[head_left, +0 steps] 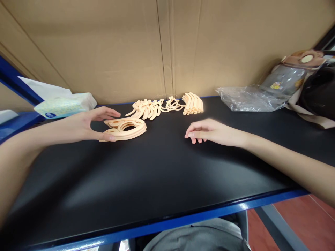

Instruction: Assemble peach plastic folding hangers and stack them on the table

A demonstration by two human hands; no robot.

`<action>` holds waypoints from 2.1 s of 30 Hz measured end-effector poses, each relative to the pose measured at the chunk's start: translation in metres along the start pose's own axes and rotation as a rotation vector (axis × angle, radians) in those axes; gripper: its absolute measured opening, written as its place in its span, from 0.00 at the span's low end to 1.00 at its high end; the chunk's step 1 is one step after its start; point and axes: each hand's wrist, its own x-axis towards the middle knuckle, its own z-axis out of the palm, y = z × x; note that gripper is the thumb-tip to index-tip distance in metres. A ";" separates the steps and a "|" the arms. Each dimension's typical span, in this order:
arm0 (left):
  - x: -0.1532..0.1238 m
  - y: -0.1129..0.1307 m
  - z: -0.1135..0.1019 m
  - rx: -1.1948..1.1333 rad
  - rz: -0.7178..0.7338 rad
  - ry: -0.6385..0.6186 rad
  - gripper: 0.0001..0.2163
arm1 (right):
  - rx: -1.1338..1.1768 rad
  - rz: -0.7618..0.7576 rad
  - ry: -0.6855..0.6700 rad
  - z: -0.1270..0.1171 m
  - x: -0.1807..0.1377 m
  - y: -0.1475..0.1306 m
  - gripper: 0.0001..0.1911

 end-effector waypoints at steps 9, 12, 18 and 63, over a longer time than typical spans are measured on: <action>0.001 -0.006 0.003 0.087 0.029 -0.054 0.41 | 0.002 -0.004 -0.006 0.000 0.000 0.000 0.14; 0.001 -0.007 0.003 0.108 0.032 -0.055 0.40 | 0.004 -0.010 -0.008 0.000 0.000 0.000 0.14; 0.001 -0.005 0.003 0.102 0.019 -0.065 0.38 | 0.001 -0.006 -0.012 0.000 0.000 0.001 0.15; -0.006 -0.004 -0.002 0.105 -0.027 -0.079 0.41 | 0.005 -0.004 -0.015 0.000 0.000 -0.001 0.14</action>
